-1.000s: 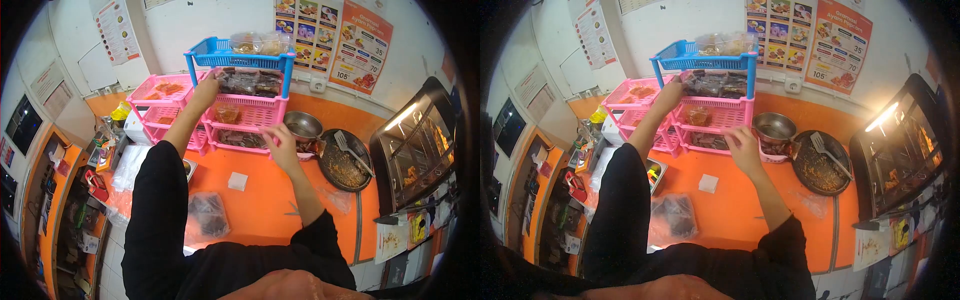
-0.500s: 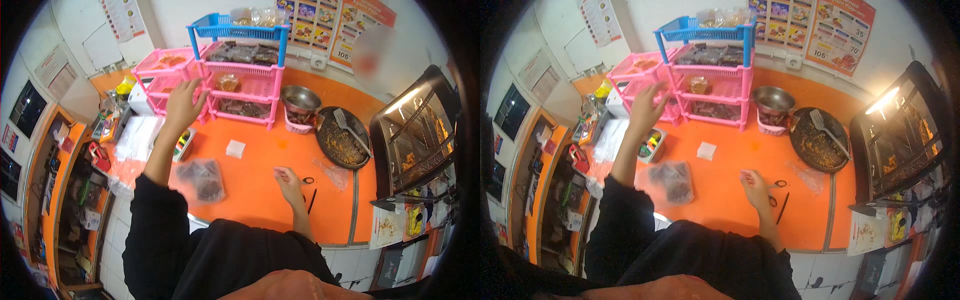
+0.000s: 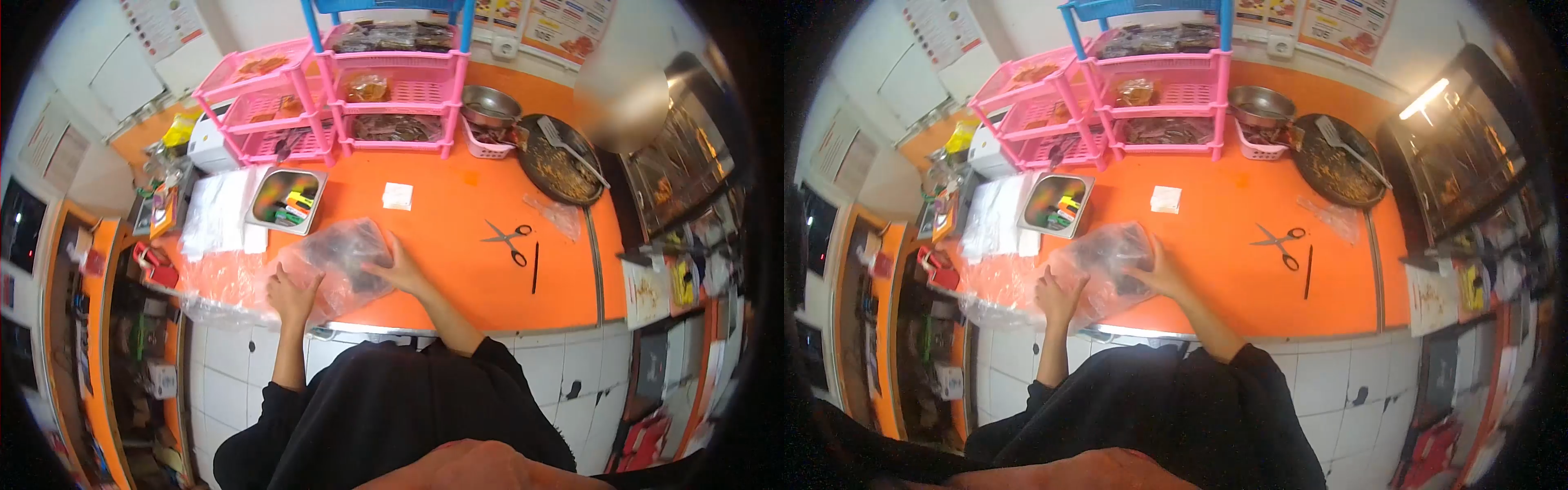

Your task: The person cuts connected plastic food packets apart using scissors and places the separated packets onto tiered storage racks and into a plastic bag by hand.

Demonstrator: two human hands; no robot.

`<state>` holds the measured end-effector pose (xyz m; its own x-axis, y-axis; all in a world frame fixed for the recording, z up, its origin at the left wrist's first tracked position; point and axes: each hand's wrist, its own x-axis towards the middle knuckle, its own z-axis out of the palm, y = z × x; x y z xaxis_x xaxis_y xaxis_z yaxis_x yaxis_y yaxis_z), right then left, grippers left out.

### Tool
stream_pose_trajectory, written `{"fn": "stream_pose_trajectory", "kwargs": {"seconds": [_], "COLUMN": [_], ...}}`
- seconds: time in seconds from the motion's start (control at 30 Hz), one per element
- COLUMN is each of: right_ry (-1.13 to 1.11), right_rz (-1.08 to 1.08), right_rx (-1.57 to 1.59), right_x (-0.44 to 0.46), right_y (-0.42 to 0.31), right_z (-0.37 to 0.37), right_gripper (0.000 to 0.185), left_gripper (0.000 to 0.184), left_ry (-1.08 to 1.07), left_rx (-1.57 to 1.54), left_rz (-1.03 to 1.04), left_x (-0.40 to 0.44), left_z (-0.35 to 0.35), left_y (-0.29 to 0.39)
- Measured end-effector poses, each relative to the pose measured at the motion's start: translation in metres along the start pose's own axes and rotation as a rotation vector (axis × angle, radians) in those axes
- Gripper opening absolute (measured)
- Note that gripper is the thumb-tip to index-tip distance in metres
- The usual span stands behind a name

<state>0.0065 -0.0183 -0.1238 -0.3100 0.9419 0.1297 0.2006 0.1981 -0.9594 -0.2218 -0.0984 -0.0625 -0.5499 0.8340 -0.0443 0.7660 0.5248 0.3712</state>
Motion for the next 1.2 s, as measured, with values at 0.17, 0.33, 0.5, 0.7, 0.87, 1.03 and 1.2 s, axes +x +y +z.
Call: {"fn": "stream_pose_trajectory", "kwargs": {"seconds": [0.17,0.33,0.5,0.7,0.87,1.03,1.2], "right_ry": [0.060,0.191,0.369,0.836,1.006,1.317,1.695], "right_rz": [0.215,0.200,0.120,0.549,0.575,0.587,0.509], "right_rx": [-0.446,-0.320,0.382,0.943,0.914,0.407,-0.521], "right_x": [-0.019,-0.070,-0.166,-0.323,-0.501,-0.662,-0.754], "right_y": [-0.036,-0.043,-0.038,-0.085,-0.067,-0.102,-0.157], "right_z": [0.033,0.047,0.050,0.031,0.027,0.055,0.047], "right_gripper": [0.109,0.103,0.090,0.083,0.076,0.089,0.097], "left_gripper": [0.104,0.060,0.046,0.051,0.047,0.039,0.036], "left_ry": [0.196,-0.299,-0.233,-0.742,-0.687,-1.194,-1.451], "left_rx": [0.177,-0.287,-0.701,-0.362,-0.275,-0.334,-0.454], "left_rz": [0.305,0.409,0.945,1.401,1.883,2.150,2.375], "left_x": [0.001,0.012,-0.023,-0.169,-0.336,-0.522,-0.675], "left_z": [0.015,0.003,-0.013,-0.068,-0.086,-0.051,-0.063], "left_y": [-0.046,-0.039,0.034,0.137,0.170,0.167,0.147]}}
